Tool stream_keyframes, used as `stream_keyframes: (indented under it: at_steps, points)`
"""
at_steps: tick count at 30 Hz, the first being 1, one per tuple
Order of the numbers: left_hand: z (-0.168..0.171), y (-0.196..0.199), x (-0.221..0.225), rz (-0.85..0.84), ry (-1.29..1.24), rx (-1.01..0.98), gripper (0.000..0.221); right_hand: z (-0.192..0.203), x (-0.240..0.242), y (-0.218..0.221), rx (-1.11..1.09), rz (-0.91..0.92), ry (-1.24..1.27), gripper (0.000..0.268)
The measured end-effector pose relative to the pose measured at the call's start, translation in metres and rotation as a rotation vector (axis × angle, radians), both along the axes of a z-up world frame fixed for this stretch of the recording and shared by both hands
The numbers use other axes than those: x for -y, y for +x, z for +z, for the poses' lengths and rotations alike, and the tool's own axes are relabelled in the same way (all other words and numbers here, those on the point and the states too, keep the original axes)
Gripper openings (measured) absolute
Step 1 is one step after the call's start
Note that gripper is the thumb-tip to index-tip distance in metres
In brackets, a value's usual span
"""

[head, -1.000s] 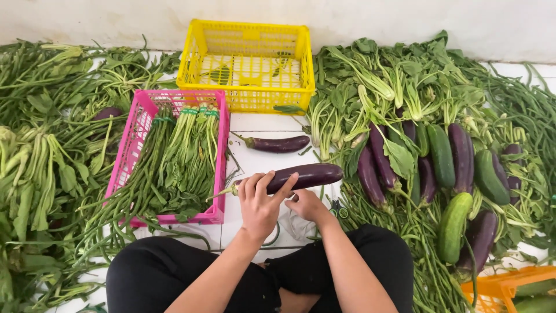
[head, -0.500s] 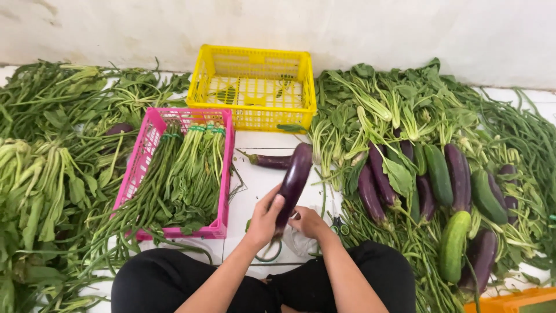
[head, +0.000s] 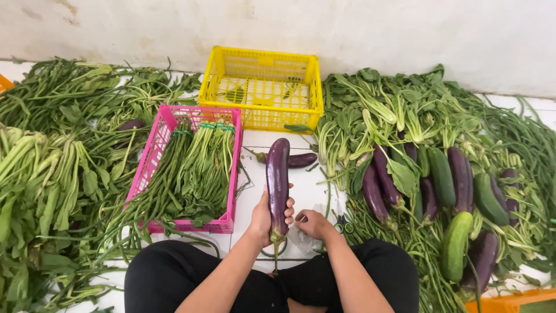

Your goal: A person sits on the floor cleaning eggplants by wiping them with a cloth and sorting them into crates.

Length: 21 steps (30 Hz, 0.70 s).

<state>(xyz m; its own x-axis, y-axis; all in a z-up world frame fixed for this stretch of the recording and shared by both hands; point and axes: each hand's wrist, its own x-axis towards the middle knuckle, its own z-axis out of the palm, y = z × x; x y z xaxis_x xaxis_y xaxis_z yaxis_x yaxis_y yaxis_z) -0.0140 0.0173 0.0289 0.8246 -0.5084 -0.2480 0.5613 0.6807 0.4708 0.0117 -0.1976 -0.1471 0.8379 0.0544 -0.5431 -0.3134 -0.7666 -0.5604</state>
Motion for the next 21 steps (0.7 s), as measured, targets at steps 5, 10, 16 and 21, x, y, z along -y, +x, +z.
stream_keyframes:
  at_steps: [5,10,16,21]
  points:
    - [0.000,0.000,0.004,0.100,0.346,0.069,0.063,0.025,-0.005,-0.012,-0.032,-0.022,0.049,0.036]
    - [0.006,-0.010,0.011,0.169,0.844,0.334,0.067,0.040,-0.006,-0.018,-0.039,-0.050,0.081,0.033]
    - [0.003,-0.010,0.012,0.211,0.908,0.472,0.074,0.050,-0.011,-0.022,-0.068,-0.033,0.087,0.032]
    - [-0.007,-0.002,0.016,0.295,0.962,0.578,0.071,0.050,-0.007,-0.013,-0.011,-0.011,0.039,0.035]
